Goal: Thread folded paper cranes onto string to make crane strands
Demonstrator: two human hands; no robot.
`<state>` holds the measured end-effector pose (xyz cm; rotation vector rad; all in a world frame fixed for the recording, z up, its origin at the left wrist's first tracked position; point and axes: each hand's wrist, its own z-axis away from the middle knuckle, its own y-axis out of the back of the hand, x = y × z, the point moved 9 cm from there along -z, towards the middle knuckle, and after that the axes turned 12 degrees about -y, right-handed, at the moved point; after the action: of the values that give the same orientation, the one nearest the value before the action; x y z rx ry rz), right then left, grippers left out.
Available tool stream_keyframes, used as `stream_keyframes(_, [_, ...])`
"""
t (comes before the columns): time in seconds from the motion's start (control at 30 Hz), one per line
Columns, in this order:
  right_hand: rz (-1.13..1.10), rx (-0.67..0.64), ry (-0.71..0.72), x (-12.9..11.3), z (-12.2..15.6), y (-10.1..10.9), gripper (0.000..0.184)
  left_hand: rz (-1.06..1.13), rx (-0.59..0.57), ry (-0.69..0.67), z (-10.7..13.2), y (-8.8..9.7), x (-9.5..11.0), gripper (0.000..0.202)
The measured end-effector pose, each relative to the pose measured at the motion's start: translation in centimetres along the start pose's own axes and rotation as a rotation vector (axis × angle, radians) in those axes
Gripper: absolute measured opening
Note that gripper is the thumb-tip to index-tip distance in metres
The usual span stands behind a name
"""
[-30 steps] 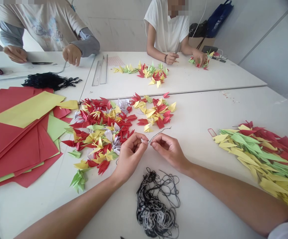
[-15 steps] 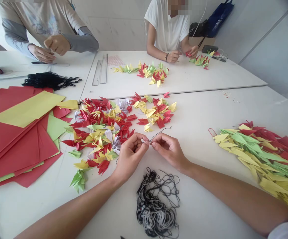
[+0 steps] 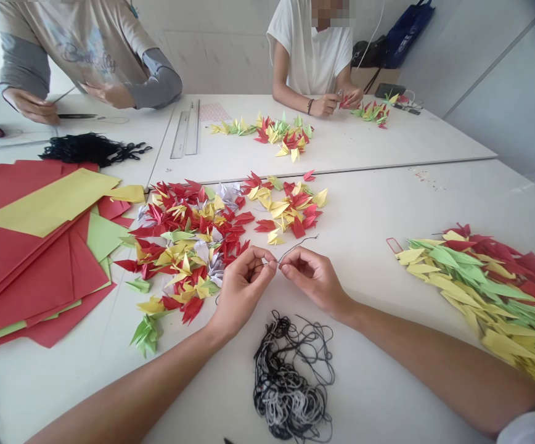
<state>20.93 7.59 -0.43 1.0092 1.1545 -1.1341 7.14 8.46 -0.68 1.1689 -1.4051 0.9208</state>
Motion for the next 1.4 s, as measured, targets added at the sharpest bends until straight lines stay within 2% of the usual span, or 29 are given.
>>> stream_keyframes(1.4, [0.029,0.032,0.003,-0.07,0.02,0.24,0.021,0.017,0.02,0.006,-0.15,0.08,0.02,0.026])
